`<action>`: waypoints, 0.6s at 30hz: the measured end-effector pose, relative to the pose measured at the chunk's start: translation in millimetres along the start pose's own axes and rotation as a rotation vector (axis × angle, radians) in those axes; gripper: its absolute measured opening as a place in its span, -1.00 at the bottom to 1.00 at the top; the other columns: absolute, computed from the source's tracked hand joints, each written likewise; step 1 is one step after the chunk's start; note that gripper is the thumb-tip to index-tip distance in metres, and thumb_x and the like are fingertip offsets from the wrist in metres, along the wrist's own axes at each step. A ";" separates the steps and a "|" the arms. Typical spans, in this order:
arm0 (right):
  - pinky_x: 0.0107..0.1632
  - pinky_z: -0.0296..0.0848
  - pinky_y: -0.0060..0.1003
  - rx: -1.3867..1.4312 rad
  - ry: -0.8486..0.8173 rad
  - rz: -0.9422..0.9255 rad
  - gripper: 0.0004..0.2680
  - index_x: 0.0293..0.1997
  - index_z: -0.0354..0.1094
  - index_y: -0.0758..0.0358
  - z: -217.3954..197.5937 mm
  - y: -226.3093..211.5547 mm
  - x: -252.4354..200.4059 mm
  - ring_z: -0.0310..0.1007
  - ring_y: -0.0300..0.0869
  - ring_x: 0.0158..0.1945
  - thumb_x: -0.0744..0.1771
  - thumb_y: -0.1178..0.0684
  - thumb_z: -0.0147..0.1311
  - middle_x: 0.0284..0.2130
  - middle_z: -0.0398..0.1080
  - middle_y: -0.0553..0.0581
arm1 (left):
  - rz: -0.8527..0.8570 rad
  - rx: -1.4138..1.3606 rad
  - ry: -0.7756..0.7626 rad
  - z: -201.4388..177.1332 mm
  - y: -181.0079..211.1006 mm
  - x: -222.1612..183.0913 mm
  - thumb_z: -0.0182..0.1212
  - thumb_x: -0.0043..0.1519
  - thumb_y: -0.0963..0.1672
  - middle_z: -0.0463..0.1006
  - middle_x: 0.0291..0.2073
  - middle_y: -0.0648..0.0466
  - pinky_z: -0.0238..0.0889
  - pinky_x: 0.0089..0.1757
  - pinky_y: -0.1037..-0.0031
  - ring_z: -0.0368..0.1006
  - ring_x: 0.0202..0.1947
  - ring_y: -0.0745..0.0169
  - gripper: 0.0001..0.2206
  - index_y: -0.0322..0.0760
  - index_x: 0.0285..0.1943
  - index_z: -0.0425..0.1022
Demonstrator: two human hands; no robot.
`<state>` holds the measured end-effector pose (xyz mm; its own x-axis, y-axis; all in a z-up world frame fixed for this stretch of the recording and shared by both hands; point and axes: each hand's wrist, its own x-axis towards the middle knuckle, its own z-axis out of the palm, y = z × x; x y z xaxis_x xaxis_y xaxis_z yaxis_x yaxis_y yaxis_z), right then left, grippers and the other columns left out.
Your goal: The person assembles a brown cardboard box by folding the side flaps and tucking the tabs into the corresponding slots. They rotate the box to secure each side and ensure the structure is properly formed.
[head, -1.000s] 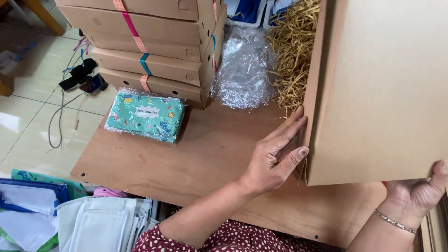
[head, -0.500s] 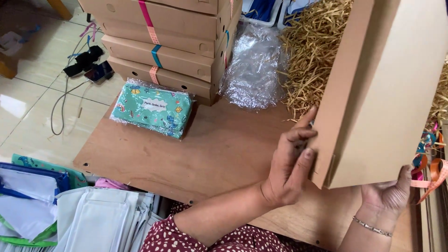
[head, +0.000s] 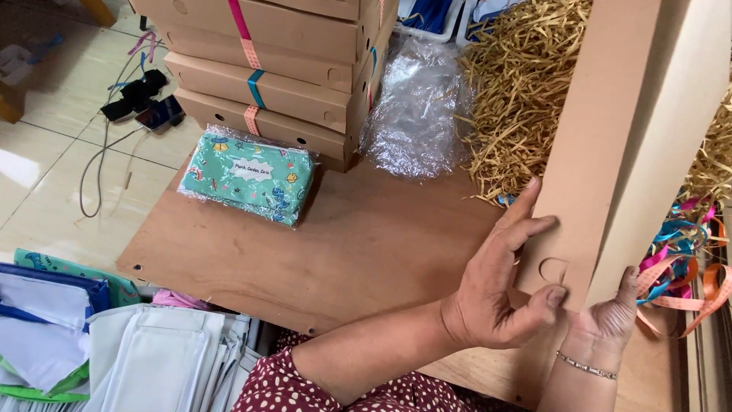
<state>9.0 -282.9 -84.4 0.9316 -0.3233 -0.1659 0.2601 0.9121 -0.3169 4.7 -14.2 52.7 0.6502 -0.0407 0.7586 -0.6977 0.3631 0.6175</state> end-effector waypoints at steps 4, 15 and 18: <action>0.44 0.30 0.15 -0.106 -0.023 -0.158 -0.34 0.42 0.31 0.26 18.3 14.9 -8.7 0.38 0.09 0.40 0.15 0.13 0.55 0.30 0.45 0.26 | 0.058 0.173 0.072 -0.9 1.8 2.6 -0.20 0.44 -0.06 0.09 0.49 -0.51 0.05 0.56 -0.04 -0.06 0.65 -0.40 -0.60 -0.30 0.42 0.15; 0.13 0.50 0.10 -0.547 0.110 -0.360 -0.71 0.12 0.29 -0.20 -1.1 20.4 -25.4 0.38 -0.22 0.21 0.33 0.07 0.27 0.07 0.41 -0.19 | -0.036 0.731 0.147 -56.1 -13.0 23.6 0.26 0.25 0.06 0.25 0.42 -0.40 0.30 0.37 0.09 0.22 0.48 -0.33 -0.29 -0.42 0.48 0.14; -0.07 0.47 -0.13 -0.635 0.095 -0.464 -0.70 0.06 0.19 -0.15 -8.7 27.7 -35.0 0.32 -0.35 -0.13 0.35 0.22 0.22 -0.02 0.25 -0.28 | -0.175 0.540 0.189 -90.4 -40.9 32.0 0.33 0.26 -0.06 0.33 0.33 -0.18 0.27 0.35 0.11 0.26 0.39 -0.11 -0.44 -0.15 0.45 0.26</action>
<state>-18.6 -248.5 -95.5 0.7302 -0.6818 0.0441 0.3958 0.3695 -0.8407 81.3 53.8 33.0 0.7768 0.1267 0.6168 -0.5975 -0.1609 0.7856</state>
